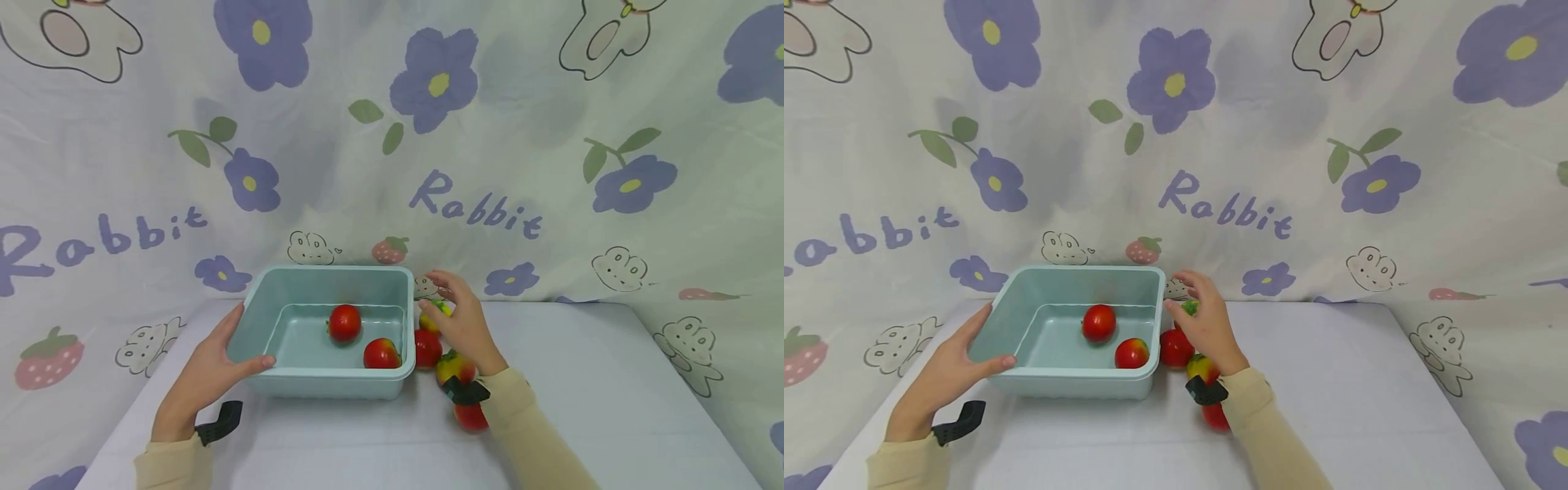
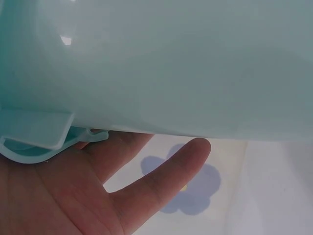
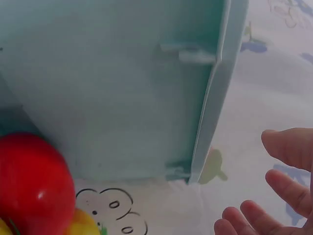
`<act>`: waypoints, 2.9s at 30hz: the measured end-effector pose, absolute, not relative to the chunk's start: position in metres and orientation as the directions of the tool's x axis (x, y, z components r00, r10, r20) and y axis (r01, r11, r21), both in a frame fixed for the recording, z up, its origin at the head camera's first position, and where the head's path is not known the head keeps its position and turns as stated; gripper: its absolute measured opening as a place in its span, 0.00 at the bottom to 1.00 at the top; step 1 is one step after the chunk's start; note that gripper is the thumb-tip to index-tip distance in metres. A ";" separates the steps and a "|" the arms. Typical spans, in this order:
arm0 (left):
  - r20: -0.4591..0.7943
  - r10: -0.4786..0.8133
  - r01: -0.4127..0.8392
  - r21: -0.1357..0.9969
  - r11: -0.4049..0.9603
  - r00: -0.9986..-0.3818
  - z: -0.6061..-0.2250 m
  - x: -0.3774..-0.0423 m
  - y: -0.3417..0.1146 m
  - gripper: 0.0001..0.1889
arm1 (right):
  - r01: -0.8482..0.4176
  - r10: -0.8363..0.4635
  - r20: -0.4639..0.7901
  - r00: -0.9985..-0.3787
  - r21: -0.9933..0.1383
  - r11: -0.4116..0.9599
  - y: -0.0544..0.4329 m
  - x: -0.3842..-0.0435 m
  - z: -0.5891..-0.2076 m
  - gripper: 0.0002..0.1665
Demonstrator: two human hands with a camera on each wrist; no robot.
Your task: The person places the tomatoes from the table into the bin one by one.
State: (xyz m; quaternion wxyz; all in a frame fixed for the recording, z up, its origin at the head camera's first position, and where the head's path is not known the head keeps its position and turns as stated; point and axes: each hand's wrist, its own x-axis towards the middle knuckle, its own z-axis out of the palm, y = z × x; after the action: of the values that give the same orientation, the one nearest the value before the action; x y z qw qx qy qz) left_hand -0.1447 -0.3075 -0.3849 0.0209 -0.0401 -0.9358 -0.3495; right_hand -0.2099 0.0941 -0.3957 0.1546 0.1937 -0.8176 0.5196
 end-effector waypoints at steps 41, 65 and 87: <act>0.067 0.051 0.083 0.659 0.747 -0.996 -0.384 -0.142 -0.303 0.62 | -0.174 -0.285 0.062 -0.956 -0.906 0.387 0.146 -0.287 -0.446 0.33; 0.087 0.061 0.103 0.650 0.753 -0.994 -0.385 -0.140 -0.305 0.61 | 0.056 -0.434 -0.246 -0.867 -0.912 0.405 0.152 -0.290 -0.456 0.36; 0.080 0.056 0.095 0.658 0.747 -0.995 -0.384 -0.137 -0.305 0.61 | 0.021 -0.381 -0.177 -0.908 -0.925 0.380 0.156 -0.287 -0.451 0.36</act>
State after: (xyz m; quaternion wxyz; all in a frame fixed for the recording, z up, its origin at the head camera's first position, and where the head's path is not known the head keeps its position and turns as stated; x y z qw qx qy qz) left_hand -0.1374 -0.3050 -0.3845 0.0276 -0.0402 -0.9343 -0.3533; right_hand -0.2867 0.1562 -0.4506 -0.1840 0.1113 -0.8099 0.5457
